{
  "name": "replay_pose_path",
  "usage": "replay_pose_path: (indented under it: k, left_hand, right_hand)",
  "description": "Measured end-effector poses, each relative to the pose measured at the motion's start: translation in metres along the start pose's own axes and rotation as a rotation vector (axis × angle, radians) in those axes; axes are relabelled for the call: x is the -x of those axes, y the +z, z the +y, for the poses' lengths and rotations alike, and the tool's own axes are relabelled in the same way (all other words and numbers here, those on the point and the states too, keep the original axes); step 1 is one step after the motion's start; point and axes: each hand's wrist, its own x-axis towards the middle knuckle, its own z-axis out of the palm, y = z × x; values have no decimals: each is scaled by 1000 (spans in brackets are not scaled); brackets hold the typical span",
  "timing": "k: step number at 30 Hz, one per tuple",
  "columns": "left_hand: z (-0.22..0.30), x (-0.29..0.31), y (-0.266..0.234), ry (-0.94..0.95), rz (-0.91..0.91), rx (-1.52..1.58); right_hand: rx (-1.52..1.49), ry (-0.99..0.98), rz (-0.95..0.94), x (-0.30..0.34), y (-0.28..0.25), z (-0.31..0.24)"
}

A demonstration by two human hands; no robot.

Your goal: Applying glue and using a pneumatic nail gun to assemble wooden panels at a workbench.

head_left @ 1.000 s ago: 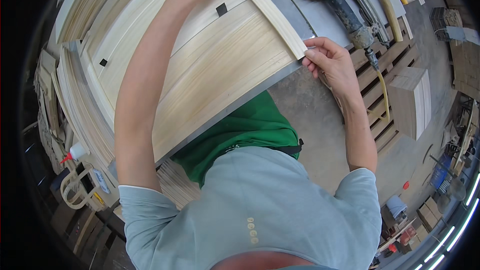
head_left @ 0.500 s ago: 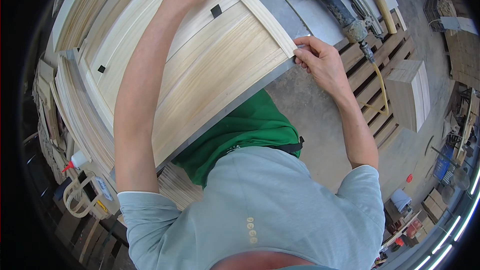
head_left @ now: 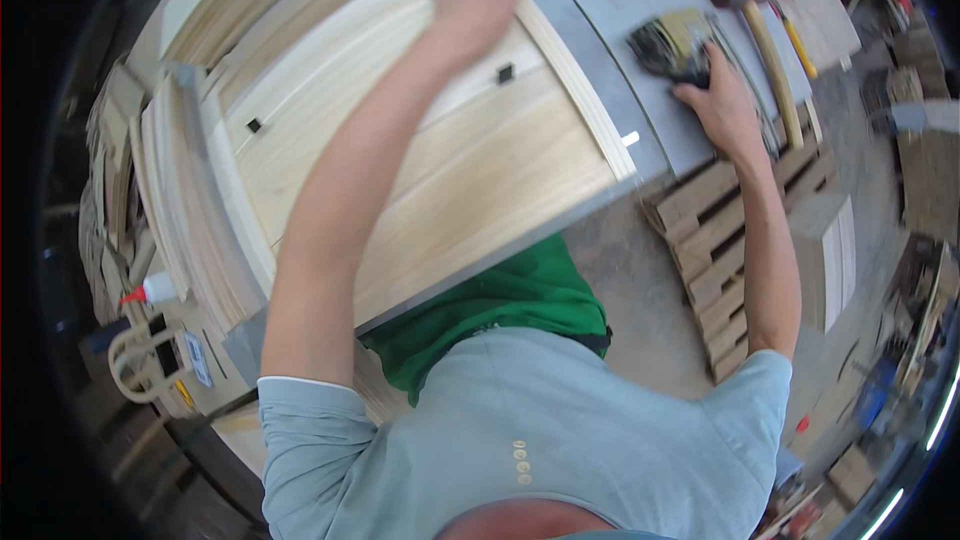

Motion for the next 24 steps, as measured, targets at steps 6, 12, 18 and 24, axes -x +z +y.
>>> replay_pose_path:
  k: [6, 12, 18, 24]
  left_hand:
    - [-1, 9, 8, -23, 99, 34]
    - [-1, 10, 6, -64, 114, 68]
    - [6, 2, 13, -56, 147, 76]
    - [9, 6, 15, -72, 226, 50]
  right_hand:
    - [-93, 14, -26, -9, -6, -7]
    - [-172, 287, -204, -34, -86, -55]
    - [-493, -37, -217, -89, -80, -128]
    - [-425, -221, -338, -186, -30, -183]
